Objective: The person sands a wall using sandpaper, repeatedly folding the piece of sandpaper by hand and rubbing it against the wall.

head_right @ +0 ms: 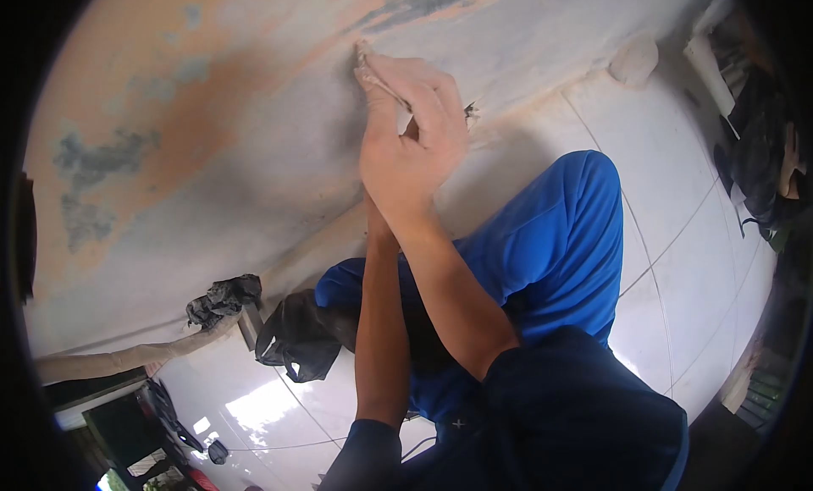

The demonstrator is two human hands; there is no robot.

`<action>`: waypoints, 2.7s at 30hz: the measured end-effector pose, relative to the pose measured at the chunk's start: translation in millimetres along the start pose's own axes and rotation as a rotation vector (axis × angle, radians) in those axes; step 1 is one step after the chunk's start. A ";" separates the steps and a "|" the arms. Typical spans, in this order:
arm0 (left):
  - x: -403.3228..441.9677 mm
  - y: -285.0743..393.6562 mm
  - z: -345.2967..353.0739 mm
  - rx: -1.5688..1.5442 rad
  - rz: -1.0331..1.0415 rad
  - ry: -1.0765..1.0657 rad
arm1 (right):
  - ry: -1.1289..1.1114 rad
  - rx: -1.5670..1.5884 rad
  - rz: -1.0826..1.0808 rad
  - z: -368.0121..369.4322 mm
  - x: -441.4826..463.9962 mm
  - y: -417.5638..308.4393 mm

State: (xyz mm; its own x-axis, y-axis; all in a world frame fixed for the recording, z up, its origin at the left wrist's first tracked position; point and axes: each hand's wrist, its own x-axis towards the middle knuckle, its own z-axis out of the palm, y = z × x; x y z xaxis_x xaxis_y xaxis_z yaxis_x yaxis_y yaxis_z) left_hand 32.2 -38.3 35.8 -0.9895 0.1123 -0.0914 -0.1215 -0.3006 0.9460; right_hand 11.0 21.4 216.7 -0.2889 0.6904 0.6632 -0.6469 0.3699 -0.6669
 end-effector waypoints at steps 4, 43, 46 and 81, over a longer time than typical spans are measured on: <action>-1.7 2.0 -0.6 0.006 0.002 0.001 | 0.031 0.092 0.017 26.6 -22.0 7.5; -3.9 3.8 -4.5 0.083 0.098 -0.036 | -0.117 0.141 -0.012 15.4 -14.7 2.0; -6.0 4.3 -3.6 0.083 0.110 -0.056 | -0.053 0.137 0.069 1.9 -3.3 1.9; -1.7 3.7 -1.3 0.126 0.049 0.034 | -0.160 0.006 0.114 -8.3 6.7 -2.3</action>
State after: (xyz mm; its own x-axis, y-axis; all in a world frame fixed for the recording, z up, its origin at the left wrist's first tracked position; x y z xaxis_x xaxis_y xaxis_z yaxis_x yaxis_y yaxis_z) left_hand 33.3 -40.8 39.1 -0.9963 0.0674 -0.0531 -0.0646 -0.1830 0.9810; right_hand 16.4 30.3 219.8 -0.4689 0.6201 0.6290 -0.6072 0.2908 -0.7394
